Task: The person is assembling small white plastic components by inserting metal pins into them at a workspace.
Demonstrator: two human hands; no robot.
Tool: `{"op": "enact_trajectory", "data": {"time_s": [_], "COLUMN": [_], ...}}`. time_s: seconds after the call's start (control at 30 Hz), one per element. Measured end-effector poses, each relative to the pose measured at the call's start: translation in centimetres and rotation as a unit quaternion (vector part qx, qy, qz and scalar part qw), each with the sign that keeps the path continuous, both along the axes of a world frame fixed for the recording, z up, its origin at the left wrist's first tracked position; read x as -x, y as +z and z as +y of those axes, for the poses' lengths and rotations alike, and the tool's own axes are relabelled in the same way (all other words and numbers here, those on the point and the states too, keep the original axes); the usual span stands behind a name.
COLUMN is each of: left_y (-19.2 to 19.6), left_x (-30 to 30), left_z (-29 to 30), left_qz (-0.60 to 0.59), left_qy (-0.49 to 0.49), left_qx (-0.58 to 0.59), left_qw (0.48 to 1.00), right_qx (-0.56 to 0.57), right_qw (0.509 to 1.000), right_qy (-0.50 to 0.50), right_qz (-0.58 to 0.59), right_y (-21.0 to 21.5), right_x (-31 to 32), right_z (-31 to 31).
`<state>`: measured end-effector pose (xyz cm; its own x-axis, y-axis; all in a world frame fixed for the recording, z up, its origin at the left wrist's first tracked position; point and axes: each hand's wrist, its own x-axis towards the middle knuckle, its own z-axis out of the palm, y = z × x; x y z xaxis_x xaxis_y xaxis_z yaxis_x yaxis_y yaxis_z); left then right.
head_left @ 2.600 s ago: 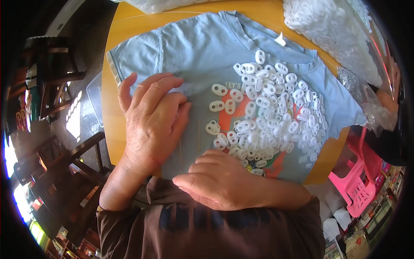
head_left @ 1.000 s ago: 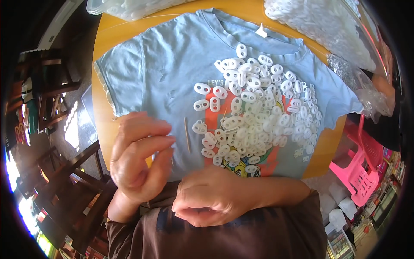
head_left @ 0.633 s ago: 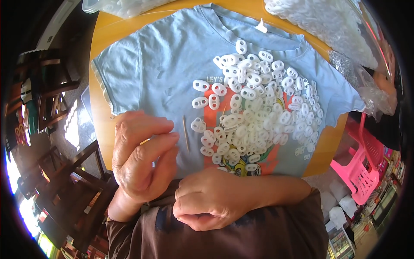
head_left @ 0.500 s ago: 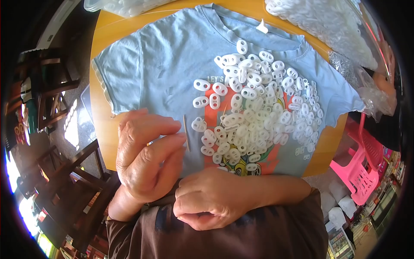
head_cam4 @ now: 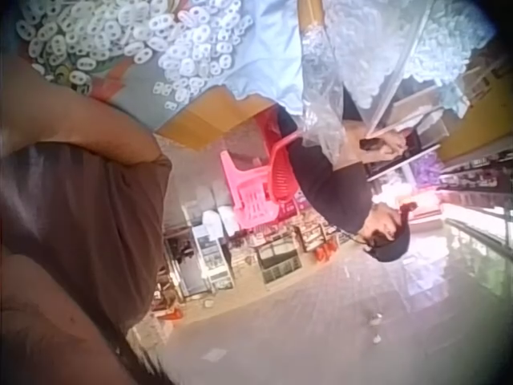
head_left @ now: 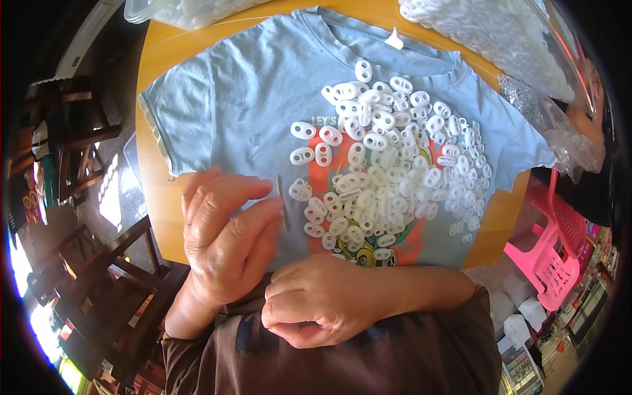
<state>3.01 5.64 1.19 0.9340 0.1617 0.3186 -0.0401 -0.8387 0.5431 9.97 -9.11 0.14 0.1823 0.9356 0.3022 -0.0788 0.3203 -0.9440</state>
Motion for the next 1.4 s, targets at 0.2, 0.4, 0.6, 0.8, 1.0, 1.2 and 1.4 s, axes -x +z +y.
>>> {"op": "enact_trajectory", "data": {"time_s": [0.2,0.4,0.6,0.8,1.0,1.2,1.4], "left_y": [-0.1,-0.3,-0.9,-0.3,-0.1,-0.3,-0.7], "left_x": [-0.5,-1.0,-0.5,0.5,-0.3,-1.1,-2.7], "left_z": [-0.5,-0.5,-0.2,-0.6,-0.2,-0.5,-1.2], "left_qz": [0.023,0.05,0.056,0.122,0.119,0.078,0.098], "left_qy": [-0.03,-0.027,-0.044,-0.086,-0.052,-0.058,-0.076], "left_qx": [0.007,-0.005,-0.017,-0.09,-0.118,-0.089,-0.069], "left_qw": [0.999,0.998,0.997,0.985,0.985,0.991,0.99], "right_qx": [0.014,0.014,0.015,0.013,0.008,0.012,0.016], "right_qw": [1.0,1.0,1.0,1.0,1.0,1.0,1.0], "right_qy": [0.001,0.014,0.005,0.022,0.012,0.013,0.017], "right_qz": [-0.001,0.006,0.009,0.016,0.003,0.009,0.009], "right_y": [0.0,-0.1,-0.2,-0.3,-0.3,-0.4,-0.3], "right_x": [0.1,0.1,0.1,0.1,0.1,0.3,0.1], "right_z": [-0.2,-0.1,-0.2,-0.1,0.0,-0.2,-0.2]}}
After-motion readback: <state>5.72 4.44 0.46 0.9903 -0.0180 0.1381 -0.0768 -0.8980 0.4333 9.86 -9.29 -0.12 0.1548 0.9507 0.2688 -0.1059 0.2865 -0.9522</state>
